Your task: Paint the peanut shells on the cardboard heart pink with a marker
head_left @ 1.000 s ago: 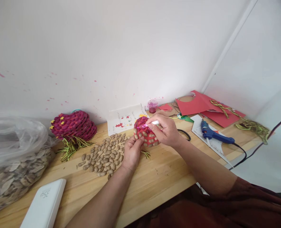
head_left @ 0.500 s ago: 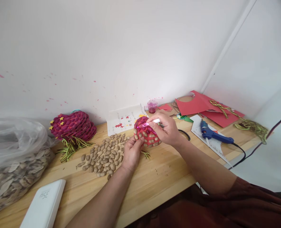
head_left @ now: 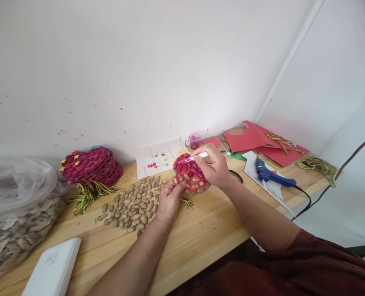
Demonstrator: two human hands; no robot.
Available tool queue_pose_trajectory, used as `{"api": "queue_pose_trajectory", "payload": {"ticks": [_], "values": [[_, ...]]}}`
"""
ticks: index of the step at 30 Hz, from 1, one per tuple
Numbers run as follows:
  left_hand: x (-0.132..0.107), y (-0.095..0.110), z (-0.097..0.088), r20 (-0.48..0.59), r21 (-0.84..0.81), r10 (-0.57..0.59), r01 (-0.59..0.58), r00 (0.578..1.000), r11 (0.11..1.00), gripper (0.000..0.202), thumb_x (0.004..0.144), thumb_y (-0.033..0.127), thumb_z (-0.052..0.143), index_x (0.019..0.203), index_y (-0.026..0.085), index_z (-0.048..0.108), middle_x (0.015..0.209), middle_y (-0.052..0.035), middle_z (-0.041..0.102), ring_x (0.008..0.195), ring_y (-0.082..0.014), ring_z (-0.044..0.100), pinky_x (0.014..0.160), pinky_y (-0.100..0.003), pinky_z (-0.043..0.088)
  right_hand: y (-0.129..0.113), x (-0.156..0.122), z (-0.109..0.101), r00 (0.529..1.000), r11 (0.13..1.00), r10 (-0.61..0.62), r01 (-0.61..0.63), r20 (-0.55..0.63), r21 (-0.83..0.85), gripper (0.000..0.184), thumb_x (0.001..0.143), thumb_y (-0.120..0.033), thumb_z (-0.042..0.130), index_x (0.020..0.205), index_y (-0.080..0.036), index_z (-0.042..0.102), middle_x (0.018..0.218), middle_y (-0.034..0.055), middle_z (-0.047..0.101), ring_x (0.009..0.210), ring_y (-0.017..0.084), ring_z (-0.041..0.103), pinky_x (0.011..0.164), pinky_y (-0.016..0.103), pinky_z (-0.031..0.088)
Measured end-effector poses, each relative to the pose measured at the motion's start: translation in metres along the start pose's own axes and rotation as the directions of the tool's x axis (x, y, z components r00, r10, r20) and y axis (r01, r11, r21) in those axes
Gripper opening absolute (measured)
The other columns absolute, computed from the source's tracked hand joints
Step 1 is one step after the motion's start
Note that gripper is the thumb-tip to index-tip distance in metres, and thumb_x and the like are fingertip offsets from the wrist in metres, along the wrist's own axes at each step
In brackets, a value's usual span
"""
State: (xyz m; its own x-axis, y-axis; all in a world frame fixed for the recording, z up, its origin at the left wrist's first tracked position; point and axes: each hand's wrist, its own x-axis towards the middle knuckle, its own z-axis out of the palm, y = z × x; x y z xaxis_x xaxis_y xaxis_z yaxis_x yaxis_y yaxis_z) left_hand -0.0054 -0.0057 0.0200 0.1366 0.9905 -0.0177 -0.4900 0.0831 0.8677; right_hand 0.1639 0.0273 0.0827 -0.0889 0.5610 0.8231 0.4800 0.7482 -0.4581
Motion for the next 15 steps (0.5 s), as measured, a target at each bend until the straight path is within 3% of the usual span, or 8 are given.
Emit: {"api": "queue_pose_trajectory", "payload": {"ticks": [5,10,13,15], "values": [[0.002,-0.002,-0.002,-0.016,0.023,0.005,-0.005,1.0,1.0,0.033,0.066,0.041,0.092,0.077,0.015,0.075,0.069,-0.0017,0.071,0.062,-0.0129,0.06,0.065,-0.023,0.05,0.004,-0.004,0.003,0.997,0.998,0.056,-0.057,-0.049,-0.01,0.016,0.101,-0.036,0.058,0.097,-0.024,0.069,0.094,0.0044,0.075,0.09,0.02,0.068,0.087,0.038,0.054],[0.005,-0.006,0.0,-0.05,0.001,0.042,-0.042,0.998,0.999,0.04,0.065,0.046,0.094,0.085,0.016,0.078,0.074,-0.0024,0.074,0.068,-0.0145,0.064,0.075,-0.027,0.053,0.025,0.01,-0.007,0.948,0.958,0.284,-0.273,-0.145,0.093,0.027,0.099,-0.049,0.059,0.1,-0.024,0.069,0.087,0.0016,0.074,0.073,0.016,0.064,0.07,0.032,0.052],[0.006,-0.007,-0.001,-0.039,0.029,0.043,-0.042,0.998,0.999,0.042,0.068,0.049,0.092,0.089,0.016,0.078,0.082,-0.0046,0.077,0.074,-0.0157,0.067,0.077,-0.027,0.053,0.044,0.043,-0.02,0.914,0.931,0.341,-0.361,-0.221,-0.056,0.029,0.096,-0.05,0.06,0.093,-0.023,0.069,0.077,-0.0013,0.069,0.067,0.015,0.059,0.065,0.028,0.046],[0.006,-0.007,-0.001,-0.042,0.061,0.048,-0.045,0.998,0.997,0.039,0.069,0.049,0.091,0.086,0.017,0.077,0.076,-0.0029,0.074,0.068,-0.0146,0.064,0.071,-0.026,0.052,0.058,0.069,-0.024,0.914,0.893,0.349,-0.391,-0.207,-0.224,0.026,0.097,-0.045,0.057,0.094,-0.022,0.069,0.085,0.0011,0.072,0.076,0.017,0.062,0.072,0.029,0.047]]}}
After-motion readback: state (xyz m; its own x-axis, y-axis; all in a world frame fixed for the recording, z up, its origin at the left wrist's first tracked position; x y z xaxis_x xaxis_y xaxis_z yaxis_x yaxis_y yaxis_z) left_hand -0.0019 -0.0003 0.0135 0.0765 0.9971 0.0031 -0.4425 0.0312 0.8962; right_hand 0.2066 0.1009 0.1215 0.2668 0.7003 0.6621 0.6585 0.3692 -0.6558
